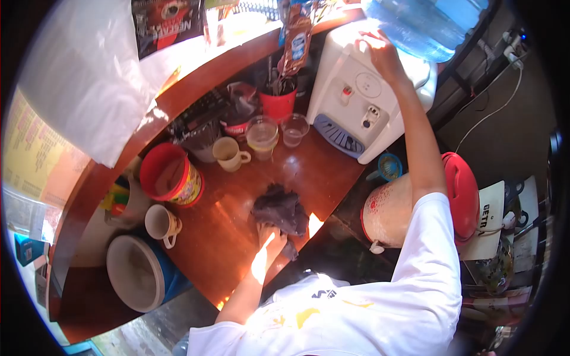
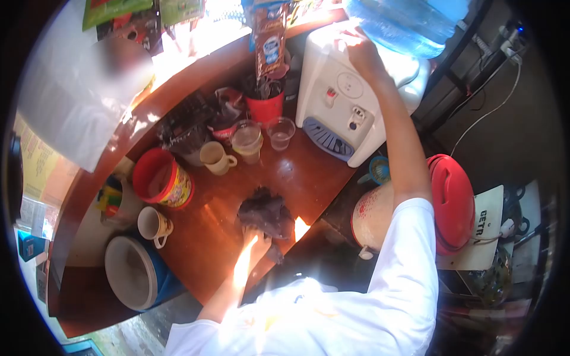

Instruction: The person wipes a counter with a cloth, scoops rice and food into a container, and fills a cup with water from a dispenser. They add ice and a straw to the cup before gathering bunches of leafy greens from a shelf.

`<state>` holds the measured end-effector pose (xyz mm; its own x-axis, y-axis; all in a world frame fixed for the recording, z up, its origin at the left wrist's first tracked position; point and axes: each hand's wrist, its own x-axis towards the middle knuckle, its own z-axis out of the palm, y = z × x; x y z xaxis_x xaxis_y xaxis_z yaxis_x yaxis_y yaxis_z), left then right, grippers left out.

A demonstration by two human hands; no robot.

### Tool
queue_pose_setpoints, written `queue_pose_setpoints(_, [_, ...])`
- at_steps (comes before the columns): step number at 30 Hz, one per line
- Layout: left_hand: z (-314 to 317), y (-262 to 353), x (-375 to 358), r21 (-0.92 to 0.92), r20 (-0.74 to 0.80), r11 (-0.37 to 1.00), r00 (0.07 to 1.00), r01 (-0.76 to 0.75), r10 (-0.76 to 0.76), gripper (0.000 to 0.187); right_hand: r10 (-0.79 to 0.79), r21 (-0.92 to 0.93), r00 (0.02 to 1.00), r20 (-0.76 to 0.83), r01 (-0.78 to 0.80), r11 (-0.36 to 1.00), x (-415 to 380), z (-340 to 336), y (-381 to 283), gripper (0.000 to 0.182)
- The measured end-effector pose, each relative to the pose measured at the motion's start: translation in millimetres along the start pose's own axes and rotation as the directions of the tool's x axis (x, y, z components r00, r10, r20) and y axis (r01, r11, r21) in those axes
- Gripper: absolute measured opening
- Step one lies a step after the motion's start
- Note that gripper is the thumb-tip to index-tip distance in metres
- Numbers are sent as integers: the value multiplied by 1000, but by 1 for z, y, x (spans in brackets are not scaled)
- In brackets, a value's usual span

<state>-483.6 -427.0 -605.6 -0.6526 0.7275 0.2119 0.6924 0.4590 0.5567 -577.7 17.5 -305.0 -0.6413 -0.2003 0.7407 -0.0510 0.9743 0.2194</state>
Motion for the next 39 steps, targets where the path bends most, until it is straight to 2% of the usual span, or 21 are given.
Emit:
queue_pose_setpoints(2, [5,-5,1,-32,24,999,999,-31,31,40,-57,-56,993,106,63,996,6,-3,2,21])
queue_pose_setpoints(3, [7,-7,2,-53,35,997,998,-50,52,40,41,47,998,46,-43,998,5,0,2,21])
queue_pose_setpoints(5, [14,-6,-1,-69,16,997,999,-32,33,40,111,-11,988,104,-111,994,-1,0,2,24])
queue_pose_setpoints(8, [9,13,-5,-28,-99,994,989,103,-106,38,-18,-80,981,-194,2,997,-7,-14,-38,25])
queue_pose_setpoints(10, [-1,29,-11,-30,-164,971,958,235,-237,38,380,237,903,-202,-332,913,-41,-16,-115,24])
queue_pose_setpoints(11, [-5,33,-12,-53,-185,951,933,305,-309,40,288,296,938,-191,-225,928,-55,-19,-161,27])
queue_pose_setpoints(12, [-5,35,-11,-80,-210,926,902,369,-378,42,312,394,928,202,-369,842,-84,-19,-210,27])
queue_pose_setpoints(14, [16,14,-24,-551,-78,692,796,467,-600,42,207,596,868,452,-466,654,-172,24,-296,38])
queue_pose_setpoints(15, [23,5,-28,-730,23,495,741,471,-671,42,235,556,805,545,-557,616,-208,36,-335,47])
queue_pose_setpoints(16, [19,12,-25,-941,56,199,708,272,-704,43,266,481,784,561,-570,666,-227,42,-366,46])
queue_pose_setpoints(17, [24,5,-24,-966,63,140,721,218,-690,43,297,400,760,578,-581,709,-239,44,-384,45])
queue_pose_setpoints(20, [29,-18,-17,-994,108,-54,814,94,-570,43,376,489,739,558,-660,570,-247,52,-384,38])
queue_pose_setpoints(22, [2,-2,0,-982,141,41,852,187,-505,45,418,599,788,452,-615,513,-258,73,-359,31])
queue_pose_setpoints(24, [-21,9,4,-964,146,126,863,235,-484,42,531,507,790,306,-608,612,-246,70,-321,24])
queue_pose_setpoints(25, [-24,4,-2,-960,124,159,863,229,-490,36,665,604,633,395,-725,331,-242,67,-300,21])
queue_pose_setpoints(26, [-30,-4,-10,-956,104,190,861,225,-497,31,662,586,612,433,-749,308,-215,50,-282,19])
queue_pose_setpoints(27, [-35,-13,-18,-950,85,221,859,223,-504,28,666,449,688,289,-712,540,-244,80,-255,21])
queue_pose_setpoints(31, [-52,-53,-39,-886,-3,324,696,331,-718,22,657,-52,695,292,-675,736,-261,125,-265,49])
queue_pose_setpoints(34, [-70,-77,-49,-854,-138,416,636,311,-759,21,607,195,725,327,-680,707,-257,131,-315,57])
queue_pose_setpoints(36, [-84,-85,-50,-848,-200,439,588,297,-784,20,391,347,770,504,-595,725,-241,117,-357,56])
queue_pose_setpoints(39, [-113,-93,-46,-830,-330,508,532,231,-780,19,168,702,787,594,-609,370,-214,119,-402,50])
